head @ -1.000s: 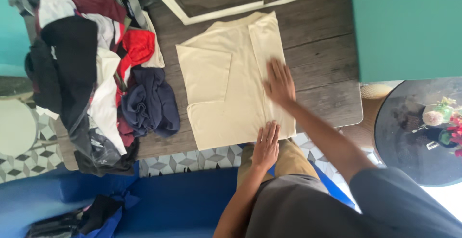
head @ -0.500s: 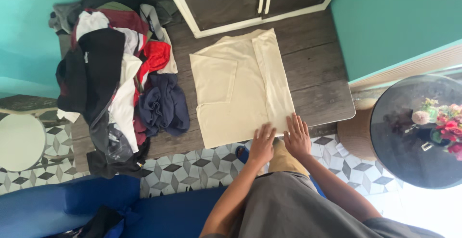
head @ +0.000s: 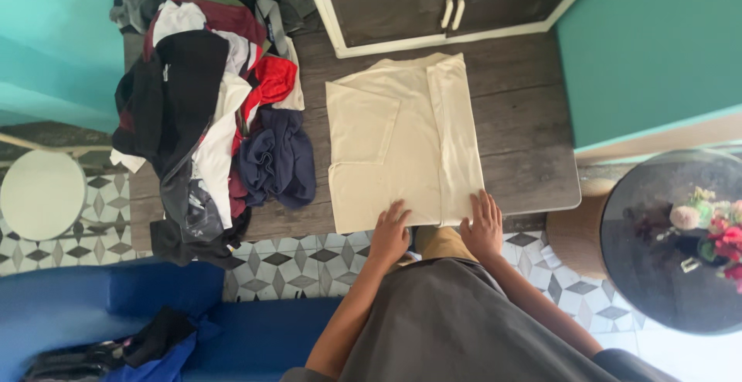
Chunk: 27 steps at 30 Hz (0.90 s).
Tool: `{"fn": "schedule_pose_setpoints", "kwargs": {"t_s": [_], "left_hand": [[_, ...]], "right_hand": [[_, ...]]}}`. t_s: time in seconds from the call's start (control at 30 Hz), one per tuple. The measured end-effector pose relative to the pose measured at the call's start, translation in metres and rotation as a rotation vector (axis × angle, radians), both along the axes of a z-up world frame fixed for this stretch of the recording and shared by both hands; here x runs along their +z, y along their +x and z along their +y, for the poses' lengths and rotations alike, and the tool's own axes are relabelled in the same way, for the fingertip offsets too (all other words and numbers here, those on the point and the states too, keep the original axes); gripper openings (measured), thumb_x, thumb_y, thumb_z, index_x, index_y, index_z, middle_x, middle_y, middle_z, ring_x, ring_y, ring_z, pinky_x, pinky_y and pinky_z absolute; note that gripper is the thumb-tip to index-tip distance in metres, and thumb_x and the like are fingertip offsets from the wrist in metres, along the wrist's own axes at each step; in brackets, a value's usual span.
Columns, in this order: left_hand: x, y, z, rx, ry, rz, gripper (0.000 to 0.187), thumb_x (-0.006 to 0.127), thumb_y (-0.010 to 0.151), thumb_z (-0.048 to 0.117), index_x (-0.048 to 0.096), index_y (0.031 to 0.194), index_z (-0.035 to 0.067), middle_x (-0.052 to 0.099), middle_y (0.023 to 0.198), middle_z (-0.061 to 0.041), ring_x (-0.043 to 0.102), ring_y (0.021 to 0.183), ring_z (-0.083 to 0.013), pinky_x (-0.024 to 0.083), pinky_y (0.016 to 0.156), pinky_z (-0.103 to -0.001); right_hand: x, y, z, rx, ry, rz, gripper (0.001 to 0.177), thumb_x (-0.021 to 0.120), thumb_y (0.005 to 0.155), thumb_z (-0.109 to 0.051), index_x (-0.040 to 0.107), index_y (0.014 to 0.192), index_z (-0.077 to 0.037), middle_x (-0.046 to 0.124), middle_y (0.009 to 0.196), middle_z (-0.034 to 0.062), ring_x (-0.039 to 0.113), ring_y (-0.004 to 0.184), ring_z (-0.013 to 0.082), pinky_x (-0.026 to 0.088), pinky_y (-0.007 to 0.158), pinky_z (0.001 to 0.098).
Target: The person picks up a light-colored t-shirt from a pile of clothes on a wooden surface, spreads it out flat, smooths the fabric with their hands, and then folds the sides and sleeves inward to create a rectangular shape.
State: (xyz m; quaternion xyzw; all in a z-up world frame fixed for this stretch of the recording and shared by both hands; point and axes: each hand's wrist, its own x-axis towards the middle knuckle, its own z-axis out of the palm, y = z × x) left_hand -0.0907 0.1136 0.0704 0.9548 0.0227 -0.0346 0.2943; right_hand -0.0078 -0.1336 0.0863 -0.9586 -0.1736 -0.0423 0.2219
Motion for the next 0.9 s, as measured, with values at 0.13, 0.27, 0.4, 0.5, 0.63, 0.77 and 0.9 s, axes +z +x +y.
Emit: {"fn": "schedule_pose_setpoints", "kwargs": {"t_s": [0.13,0.27,0.4,0.5,0.63,0.77,0.9], "left_hand": [[0.011,0.01,0.018,0.325,0.014,-0.044,0.062,0.068,0.079,0.004,0.053,0.138,0.006,0.047,0.15,-0.025,0.044,0.138,-0.0426,0.038,0.115,-0.048],[0.019,0.01,0.056,0.67,0.101,-0.114,0.068,0.072,0.079,0.013,0.048,0.142,0.005,0.052,0.142,-0.023,0.047,0.134,-0.0413,0.039,0.109,-0.051],[0.016,0.011,0.094,0.876,0.034,0.065,0.066,0.074,0.081,0.022,0.051,0.141,0.005,0.055,0.13,-0.02,0.052,0.123,-0.0393,0.044,0.103,-0.048],[-0.001,0.012,0.108,0.867,0.034,0.058,0.056,0.076,0.082,0.025,0.058,0.132,0.006,0.057,0.124,-0.019,0.053,0.119,-0.0393,0.045,0.101,-0.049],[-0.024,0.016,0.123,0.834,0.038,0.054,0.042,0.078,0.078,0.025,0.065,0.114,0.007,0.063,0.115,-0.017,0.055,0.115,-0.0384,0.045,0.101,-0.049],[-0.034,0.014,0.132,0.825,0.021,0.003,0.033,0.078,0.074,0.025,0.068,0.101,0.008,0.068,0.105,-0.014,0.06,0.107,-0.0361,0.046,0.096,-0.049],[-0.036,0.012,0.141,0.767,-0.043,0.114,0.028,0.077,0.077,0.031,0.07,0.092,0.008,0.07,0.095,-0.012,0.063,0.1,-0.0345,0.048,0.093,-0.048]], "right_hand": [[0.007,0.013,0.001,-0.022,0.02,0.06,0.06,0.068,0.078,-0.016,0.057,0.136,-0.004,0.05,0.149,0.018,0.043,0.141,0.0383,0.036,0.116,0.0497],[0.016,0.032,-0.005,-0.03,0.026,0.143,0.046,0.07,0.078,-0.017,0.066,0.123,-0.007,0.057,0.137,0.0151,0.05,0.131,0.0371,0.038,0.112,0.0478],[0.006,0.066,-0.015,-0.005,0.001,0.229,0.025,0.069,0.082,-0.02,0.074,0.106,-0.012,0.066,0.119,0.0101,0.06,0.116,0.0312,0.043,0.108,0.0426],[0.001,0.087,-0.015,0.021,0.011,0.198,0.022,0.069,0.082,-0.018,0.074,0.101,-0.009,0.069,0.113,0.0118,0.061,0.111,0.0307,0.042,0.106,0.0441],[0.01,0.096,0.004,0.01,0.021,0.143,0.021,0.069,0.081,-0.017,0.075,0.1,-0.01,0.072,0.102,0.0102,0.062,0.108,0.0316,0.043,0.106,0.0444],[0.015,0.096,0.042,0.006,0.022,0.265,0.017,0.068,0.083,-0.018,0.077,0.097,-0.013,0.076,0.091,0.0056,0.063,0.105,0.0315,0.047,0.102,0.0439],[0.013,0.098,0.098,-0.014,0.117,0.459,0.018,0.066,0.086,-0.022,0.077,0.098,-0.015,0.077,0.093,0.0072,0.071,0.096,0.0299,0.055,0.092,0.0429]]}}
